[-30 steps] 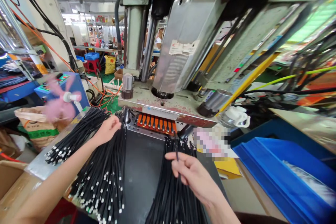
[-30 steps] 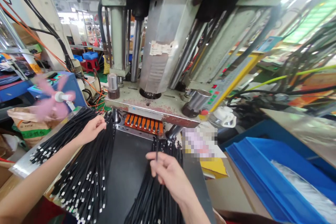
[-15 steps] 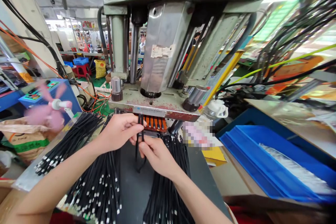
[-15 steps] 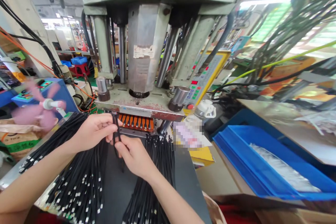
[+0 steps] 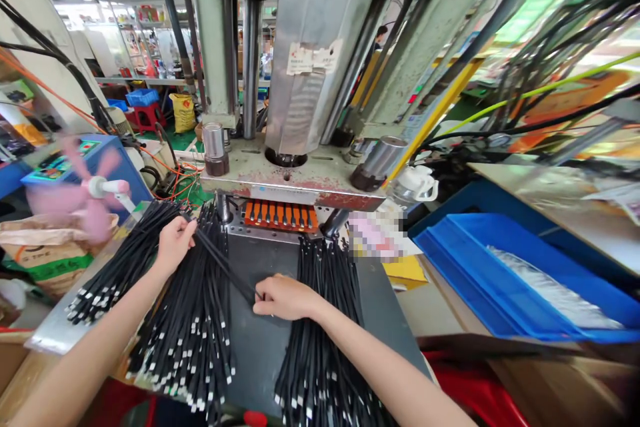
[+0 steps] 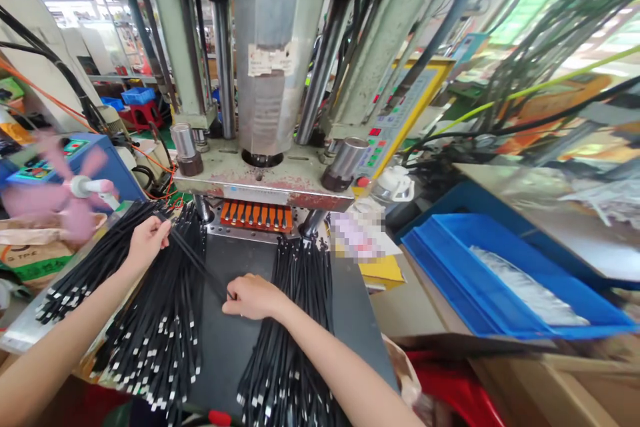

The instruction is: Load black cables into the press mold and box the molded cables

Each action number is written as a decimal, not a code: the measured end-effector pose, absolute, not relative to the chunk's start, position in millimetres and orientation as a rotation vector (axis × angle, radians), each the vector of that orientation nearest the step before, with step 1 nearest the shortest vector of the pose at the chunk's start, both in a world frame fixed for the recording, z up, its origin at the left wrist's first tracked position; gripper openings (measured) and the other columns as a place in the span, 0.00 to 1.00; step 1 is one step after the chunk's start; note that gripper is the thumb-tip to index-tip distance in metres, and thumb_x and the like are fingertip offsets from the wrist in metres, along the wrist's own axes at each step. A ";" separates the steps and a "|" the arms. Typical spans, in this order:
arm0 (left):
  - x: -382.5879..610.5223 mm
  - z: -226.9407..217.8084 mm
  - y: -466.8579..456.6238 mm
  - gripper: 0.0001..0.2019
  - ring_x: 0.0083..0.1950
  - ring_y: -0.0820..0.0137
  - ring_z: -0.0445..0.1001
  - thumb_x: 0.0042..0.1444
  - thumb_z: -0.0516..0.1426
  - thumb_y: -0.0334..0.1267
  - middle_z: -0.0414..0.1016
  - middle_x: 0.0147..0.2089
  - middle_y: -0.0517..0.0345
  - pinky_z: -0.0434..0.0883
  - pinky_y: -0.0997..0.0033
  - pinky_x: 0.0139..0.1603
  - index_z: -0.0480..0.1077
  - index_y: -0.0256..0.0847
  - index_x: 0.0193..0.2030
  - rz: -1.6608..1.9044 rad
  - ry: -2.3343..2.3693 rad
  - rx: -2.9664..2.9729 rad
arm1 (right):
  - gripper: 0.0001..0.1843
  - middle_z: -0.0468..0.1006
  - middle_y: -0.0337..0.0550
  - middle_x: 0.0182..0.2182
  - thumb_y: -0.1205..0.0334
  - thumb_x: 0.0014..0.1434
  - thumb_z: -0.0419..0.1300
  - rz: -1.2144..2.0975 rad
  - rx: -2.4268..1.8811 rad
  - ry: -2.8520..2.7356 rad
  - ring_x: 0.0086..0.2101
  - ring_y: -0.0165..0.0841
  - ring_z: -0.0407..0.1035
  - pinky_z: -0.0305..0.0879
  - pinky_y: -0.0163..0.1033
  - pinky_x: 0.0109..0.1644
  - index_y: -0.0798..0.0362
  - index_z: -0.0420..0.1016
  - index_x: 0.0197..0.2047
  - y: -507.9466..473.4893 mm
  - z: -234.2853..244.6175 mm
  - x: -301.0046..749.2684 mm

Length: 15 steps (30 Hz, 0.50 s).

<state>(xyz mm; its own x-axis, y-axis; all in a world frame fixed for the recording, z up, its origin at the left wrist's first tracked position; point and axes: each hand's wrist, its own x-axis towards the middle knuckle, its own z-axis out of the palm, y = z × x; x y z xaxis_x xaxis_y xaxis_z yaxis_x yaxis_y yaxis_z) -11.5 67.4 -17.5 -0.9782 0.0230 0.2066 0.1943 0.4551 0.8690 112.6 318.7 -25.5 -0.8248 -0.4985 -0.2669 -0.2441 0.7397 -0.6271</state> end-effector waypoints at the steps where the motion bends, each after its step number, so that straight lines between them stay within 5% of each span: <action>1: -16.2 -27.5 58.6 0.14 0.17 0.75 0.65 0.54 0.55 0.46 0.64 0.14 0.66 0.61 0.77 0.21 0.60 0.41 0.24 -1.466 -2.561 -0.149 | 0.06 0.80 0.38 0.28 0.59 0.54 0.61 -0.824 -0.568 2.529 0.31 0.33 0.73 0.59 0.33 0.34 0.50 0.77 0.30 319.0 -25.7 104.6; 8: -32.5 -58.6 40.9 0.14 0.19 0.73 0.67 0.55 0.54 0.48 0.67 0.18 0.65 0.62 0.73 0.27 0.61 0.42 0.25 -1.265 -2.617 -0.008 | 0.13 0.80 0.46 0.40 0.66 0.57 0.58 -1.386 -0.545 2.765 0.39 0.33 0.75 0.67 0.37 0.45 0.54 0.75 0.47 318.6 -17.5 37.8; 12: -36.1 -66.7 42.5 0.15 0.24 0.70 0.71 0.54 0.55 0.48 0.70 0.25 0.65 0.65 0.71 0.32 0.65 0.41 0.42 -1.216 -2.598 0.077 | 0.15 0.73 0.49 0.53 0.62 0.60 0.58 -1.927 -0.776 2.798 0.52 0.35 0.69 0.67 0.41 0.52 0.51 0.73 0.50 336.3 -6.3 40.4; 15: -35.7 -70.1 42.6 0.25 0.27 0.69 0.71 0.54 0.56 0.48 0.70 0.26 0.65 0.65 0.69 0.34 0.58 0.38 0.54 -1.193 -2.576 0.086 | 0.09 0.79 0.46 0.44 0.58 0.61 0.58 -2.011 -0.624 2.877 0.45 0.35 0.72 0.68 0.43 0.51 0.50 0.77 0.41 371.2 -10.0 65.1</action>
<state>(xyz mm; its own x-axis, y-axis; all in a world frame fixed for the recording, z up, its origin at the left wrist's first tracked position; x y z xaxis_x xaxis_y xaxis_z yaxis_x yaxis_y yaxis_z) -35.7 42.6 -70.1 -0.9530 -0.1784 0.2447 0.0713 0.6531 0.7539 65.1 371.2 -10.0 -0.8532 -0.0382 0.5202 -0.5017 0.3334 -0.7982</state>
